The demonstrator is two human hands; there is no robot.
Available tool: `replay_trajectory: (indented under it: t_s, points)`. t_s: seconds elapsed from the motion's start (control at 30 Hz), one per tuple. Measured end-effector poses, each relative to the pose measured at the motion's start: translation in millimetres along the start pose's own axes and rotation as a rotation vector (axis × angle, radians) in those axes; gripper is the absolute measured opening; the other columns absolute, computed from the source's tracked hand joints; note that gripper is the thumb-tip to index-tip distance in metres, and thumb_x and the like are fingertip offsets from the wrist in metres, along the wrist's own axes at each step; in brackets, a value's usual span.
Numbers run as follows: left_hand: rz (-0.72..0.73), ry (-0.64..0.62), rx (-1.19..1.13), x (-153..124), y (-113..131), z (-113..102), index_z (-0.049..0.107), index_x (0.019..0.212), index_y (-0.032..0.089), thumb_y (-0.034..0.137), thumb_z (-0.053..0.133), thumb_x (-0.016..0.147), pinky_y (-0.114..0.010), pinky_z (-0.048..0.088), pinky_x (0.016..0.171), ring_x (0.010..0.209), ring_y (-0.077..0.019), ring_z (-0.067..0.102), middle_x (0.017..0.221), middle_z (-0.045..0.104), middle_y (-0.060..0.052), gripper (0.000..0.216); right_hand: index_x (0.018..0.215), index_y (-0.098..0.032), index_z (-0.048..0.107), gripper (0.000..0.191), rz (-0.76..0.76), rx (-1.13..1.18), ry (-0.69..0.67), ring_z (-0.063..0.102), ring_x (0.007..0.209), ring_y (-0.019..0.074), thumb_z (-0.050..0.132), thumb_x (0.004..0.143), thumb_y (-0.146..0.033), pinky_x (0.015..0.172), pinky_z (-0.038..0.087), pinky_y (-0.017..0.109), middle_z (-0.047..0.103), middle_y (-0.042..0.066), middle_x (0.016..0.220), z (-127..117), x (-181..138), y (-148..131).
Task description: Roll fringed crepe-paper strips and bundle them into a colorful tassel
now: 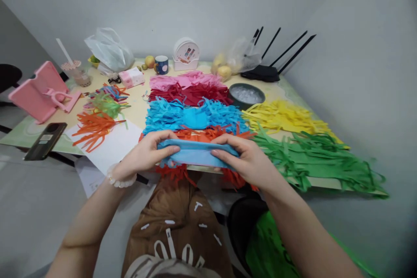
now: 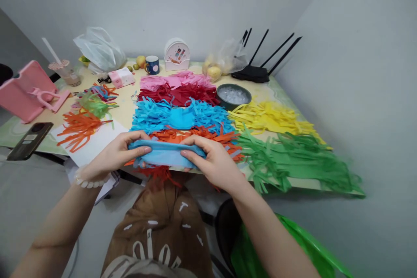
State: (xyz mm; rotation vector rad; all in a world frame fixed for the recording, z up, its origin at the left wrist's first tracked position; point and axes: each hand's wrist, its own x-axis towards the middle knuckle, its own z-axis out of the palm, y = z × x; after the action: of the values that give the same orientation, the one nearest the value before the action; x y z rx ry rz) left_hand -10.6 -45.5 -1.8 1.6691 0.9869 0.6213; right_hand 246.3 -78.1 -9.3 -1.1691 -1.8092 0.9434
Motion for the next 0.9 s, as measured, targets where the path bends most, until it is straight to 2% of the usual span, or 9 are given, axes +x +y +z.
replay_trajectory:
  t_s: [0.07, 0.17, 0.3, 0.4, 0.53, 0.6, 0.7, 0.8, 0.9]
  points:
    - [-0.006, 0.026, -0.085, -1.9, -6.2, 2.5, 0.067, 0.092, 0.018, 0.033, 0.062, 0.085, -0.022, 0.046, 0.051, 0.054, -0.0129, 0.06, 0.065, 0.064, 0.001, 0.017, 0.093, -0.02, 0.071, 0.013, 0.0, 0.11, 0.031, 0.065, 0.066, 0.0173, 0.062, 0.088, -0.027, 0.062, 0.051, 0.026, 0.07, 0.002, 0.084, 5.0, -4.9, 8.2]
    - [0.039, 0.049, -0.113, -4.2, -14.7, 3.9, 0.073, 0.088, 0.017, 0.024, 0.059, 0.084, -0.023, 0.047, 0.054, 0.058, -0.0139, 0.061, 0.064, 0.065, -0.002, 0.016, 0.086, -0.02, 0.071, 0.013, -0.032, 0.286, 0.02, 0.064, 0.06, 0.0161, 0.059, 0.088, -0.024, 0.059, 0.052, 0.026, 0.067, 0.001, 0.073, 11.0, -9.5, 20.3]
    - [0.174, 0.032, -0.037, -7.5, -15.2, 2.4, 0.076, 0.085, 0.019, 0.025, 0.061, 0.084, -0.028, 0.049, 0.068, 0.075, -0.0176, 0.064, 0.084, 0.07, -0.007, 0.017, 0.078, -0.018, 0.067, 0.015, -0.04, 0.328, 0.059, 0.062, 0.06, 0.0144, 0.058, 0.088, -0.024, 0.057, 0.05, 0.025, 0.064, 0.002, 0.077, 15.1, -10.1, 28.7]
    - [0.246, 0.047, 0.051, -8.8, -11.9, 4.9, 0.074, 0.084, 0.017, 0.033, 0.061, 0.087, -0.029, 0.048, 0.075, 0.083, -0.0193, 0.063, 0.091, 0.07, -0.008, 0.021, 0.077, -0.018, 0.066, 0.019, -0.105, 0.241, 0.097, 0.063, 0.065, 0.0167, 0.057, 0.09, -0.029, 0.06, 0.05, 0.026, 0.065, 0.003, 0.078, 16.9, -9.4, 27.3]
    - [0.201, 0.193, 0.21, -6.9, -16.8, 14.2, 0.059, 0.074, 0.016, 0.035, 0.066, 0.086, -0.025, 0.043, 0.065, 0.067, -0.0134, 0.055, 0.073, 0.062, -0.001, 0.023, 0.074, -0.02, 0.061, 0.018, -0.195, 0.002, 0.21, 0.061, 0.067, 0.0163, 0.062, 0.091, -0.025, 0.064, 0.047, 0.026, 0.064, 0.001, 0.073, 22.8, -12.3, 21.9]
    - [0.219, 0.258, 0.294, -5.3, -21.7, 17.4, 0.06, 0.087, 0.017, 0.032, 0.066, 0.086, -0.024, 0.044, 0.067, 0.071, -0.014, 0.057, 0.081, 0.065, -0.001, 0.016, 0.091, -0.02, 0.063, 0.003, -0.17, -0.113, 0.272, 0.063, 0.071, 0.0171, 0.064, 0.09, -0.023, 0.065, 0.047, 0.026, 0.067, 0.002, 0.082, 26.2, -14.8, 20.4]
    - [0.277, 0.266, 0.367, -3.8, -25.6, 17.7, 0.063, 0.107, 0.018, 0.026, 0.062, 0.089, -0.026, 0.047, 0.077, 0.089, -0.0175, 0.063, 0.102, 0.07, -0.006, 0.019, 0.108, -0.021, 0.064, 0.017, -0.152, -0.221, 0.268, 0.066, 0.084, 0.0197, 0.06, 0.091, -0.02, 0.073, 0.049, 0.027, 0.07, 0.004, 0.095, 28.7, -17.0, 19.5]
    - [0.249, 0.222, 0.36, -3.9, -23.2, 16.0, 0.065, 0.094, 0.017, 0.026, 0.06, 0.091, -0.025, 0.047, 0.072, 0.079, -0.0161, 0.063, 0.086, 0.07, -0.003, 0.011, 0.089, -0.021, 0.065, 0.006, -0.139, -0.201, 0.246, 0.065, 0.082, 0.0192, 0.06, 0.091, -0.02, 0.073, 0.048, 0.028, 0.068, 0.003, 0.088, 28.1, -17.6, 19.3]
    - [0.16, 0.15, 0.124, -5.7, -18.7, 16.5, 0.061, 0.085, 0.017, 0.03, 0.061, 0.09, -0.024, 0.048, 0.062, 0.066, -0.0143, 0.063, 0.073, 0.069, -0.001, 0.014, 0.084, -0.02, 0.064, 0.005, -0.032, 0.017, 0.223, 0.066, 0.073, 0.0174, 0.064, 0.089, -0.023, 0.067, 0.051, 0.025, 0.069, 0.002, 0.08, 28.3, -18.9, 20.4]
